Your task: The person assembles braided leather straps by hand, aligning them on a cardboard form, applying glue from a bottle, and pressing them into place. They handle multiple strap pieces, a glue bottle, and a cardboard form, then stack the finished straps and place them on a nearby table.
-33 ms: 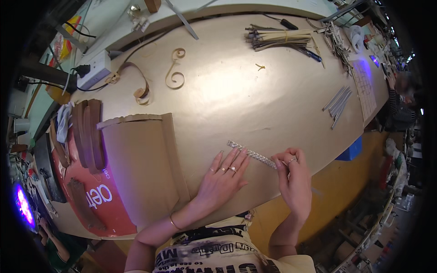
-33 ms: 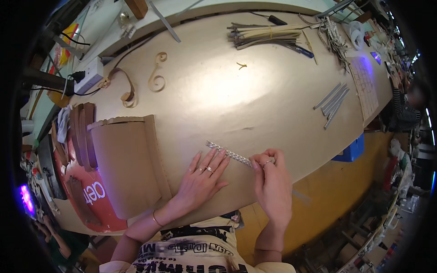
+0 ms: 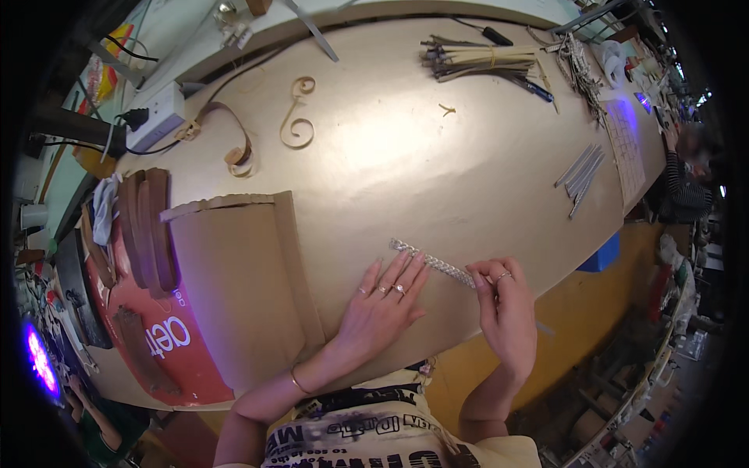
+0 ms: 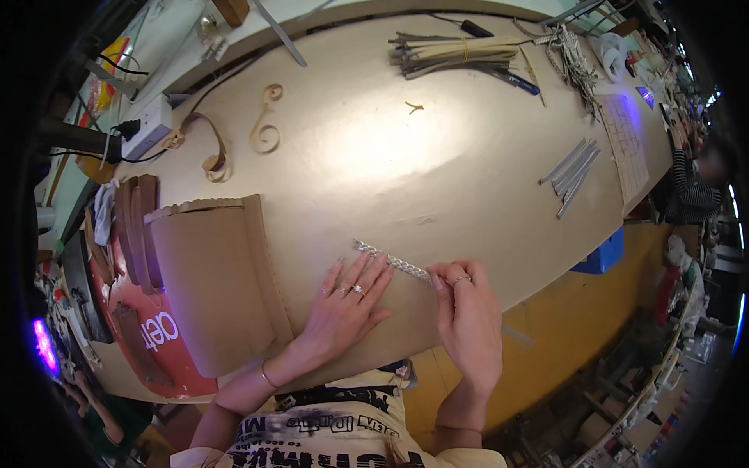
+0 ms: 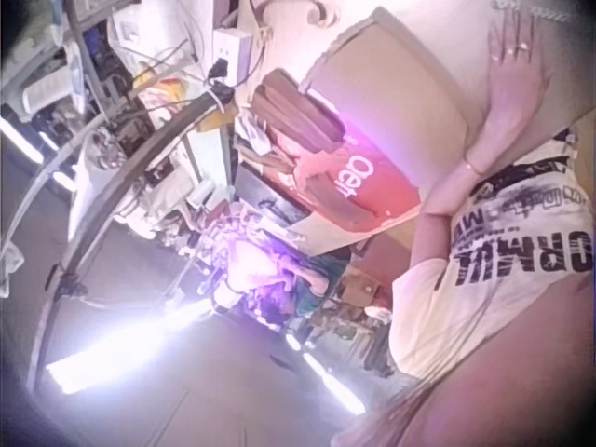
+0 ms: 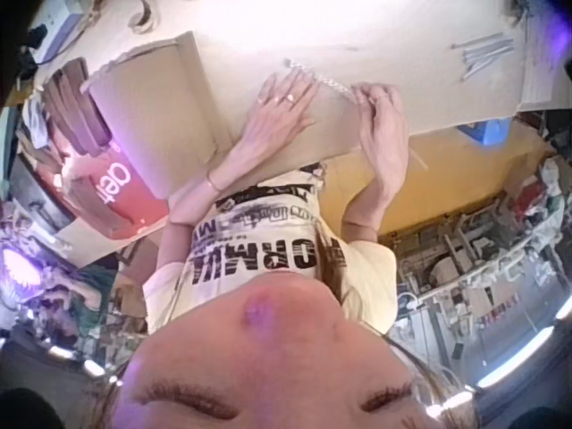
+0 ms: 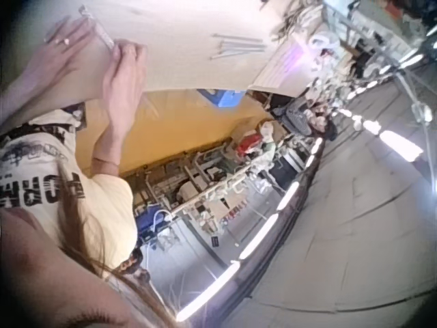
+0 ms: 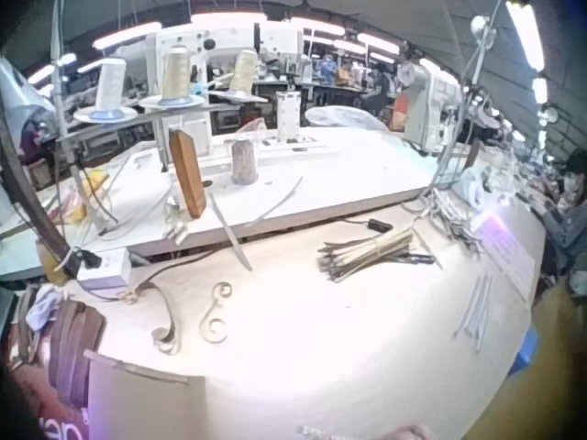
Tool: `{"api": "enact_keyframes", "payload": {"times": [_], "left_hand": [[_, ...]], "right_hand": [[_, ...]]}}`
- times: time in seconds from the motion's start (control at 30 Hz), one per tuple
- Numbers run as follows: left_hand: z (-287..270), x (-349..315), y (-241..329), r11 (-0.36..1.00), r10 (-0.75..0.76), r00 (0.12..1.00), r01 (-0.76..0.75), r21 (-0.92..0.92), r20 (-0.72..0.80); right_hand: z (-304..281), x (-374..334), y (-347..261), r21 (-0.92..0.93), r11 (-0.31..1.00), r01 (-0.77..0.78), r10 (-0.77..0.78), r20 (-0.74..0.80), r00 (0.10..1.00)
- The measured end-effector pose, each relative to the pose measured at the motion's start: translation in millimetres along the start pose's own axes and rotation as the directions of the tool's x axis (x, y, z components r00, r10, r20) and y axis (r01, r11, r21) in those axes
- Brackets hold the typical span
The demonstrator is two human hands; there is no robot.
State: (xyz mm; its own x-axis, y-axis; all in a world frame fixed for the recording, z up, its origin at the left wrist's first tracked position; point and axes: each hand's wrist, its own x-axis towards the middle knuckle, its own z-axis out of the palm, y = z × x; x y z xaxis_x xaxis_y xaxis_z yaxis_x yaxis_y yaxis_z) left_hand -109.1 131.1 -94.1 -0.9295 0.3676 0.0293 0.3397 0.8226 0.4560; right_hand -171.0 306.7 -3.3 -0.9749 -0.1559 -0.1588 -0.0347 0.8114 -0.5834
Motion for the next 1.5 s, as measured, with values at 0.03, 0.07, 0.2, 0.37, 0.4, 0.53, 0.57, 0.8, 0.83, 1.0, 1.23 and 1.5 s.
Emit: {"api": "enact_keyframes", "payload": {"times": [0.03, 0.07, 0.2, 0.37, 0.4, 0.53, 0.57, 0.8, 0.83, 1.0, 1.23, 1.5], "left_hand": [[0.3, -1.5, 0.5, 1.0, 0.001, 1.0, -0.001, 0.016, 0.005], [0.4, -2.1, 0.7, 1.0, -0.002, 1.0, 0.002, 0.008, 0.001], [-0.1, 0.0, -1.6, 0.999, -0.011, 1.0, 0.01, -0.047, -0.022], [-8.2, 15.3, -10.5, 0.986, -0.081, 0.988, 0.06, -0.156, -0.133], [-10.7, 20.3, -10.5, 0.988, -0.106, 0.978, 0.082, -0.133, -0.181], [-14.4, 44.0, -10.7, 0.989, -0.145, 0.967, 0.148, -0.001, -0.207], [-14.8, 46.5, -12.0, 0.993, -0.112, 0.968, 0.116, 0.007, -0.227], [-10.5, 11.5, -19.4, 0.994, -0.1, 0.964, 0.084, -0.073, -0.245], [-9.4, 3.7, -18.2, 0.994, -0.101, 0.959, 0.105, 0.001, -0.266], [-6.7, -29.3, 6.6, 0.976, -0.175, 0.984, 0.177, 0.13, -0.031], [8.0, -44.9, 34.6, 0.964, -0.147, 0.988, 0.13, 0.231, 0.055], [3.9, -23.9, 38.2, 0.994, -0.066, 0.998, 0.063, 0.091, 0.025]], "right_hand": [[-1.5, -0.4, -1.2, 0.059, 0.998, 0.01, -0.011, 0.012, 1.0], [-0.9, -0.5, -1.8, 0.097, 0.995, -0.008, 0.002, 0.066, 0.998], [8.8, 4.6, 4.7, 0.223, 0.962, -0.157, 0.128, 0.138, 0.982], [12.5, 10.7, 21.0, 0.249, 0.94, -0.231, 0.212, 0.103, 0.972], [10.8, 9.9, 23.0, 0.262, 0.928, -0.264, 0.242, 0.114, 0.963], [3.2, 3.8, 27.7, 0.342, 0.914, -0.217, 0.225, 0.016, 0.974], [1.0, 2.2, 28.8, 0.345, 0.915, -0.21, 0.225, -0.005, 0.974], [-16.4, -12.3, 31.5, 0.327, 0.925, -0.194, 0.202, 0.012, 0.979], [-16.0, -14.7, 29.5, 0.337, 0.919, -0.205, 0.207, 0.033, 0.978], [-0.3, -10.8, 14.3, 0.381, 0.904, -0.191, 0.146, 0.143, 0.979], [8.7, 15.3, -10.3, 0.175, 0.984, -0.037, 0.013, 0.136, 0.991], [45.1, 52.6, 15.4, 0.31, 0.948, -0.075, 0.017, 0.187, 0.982]]}}
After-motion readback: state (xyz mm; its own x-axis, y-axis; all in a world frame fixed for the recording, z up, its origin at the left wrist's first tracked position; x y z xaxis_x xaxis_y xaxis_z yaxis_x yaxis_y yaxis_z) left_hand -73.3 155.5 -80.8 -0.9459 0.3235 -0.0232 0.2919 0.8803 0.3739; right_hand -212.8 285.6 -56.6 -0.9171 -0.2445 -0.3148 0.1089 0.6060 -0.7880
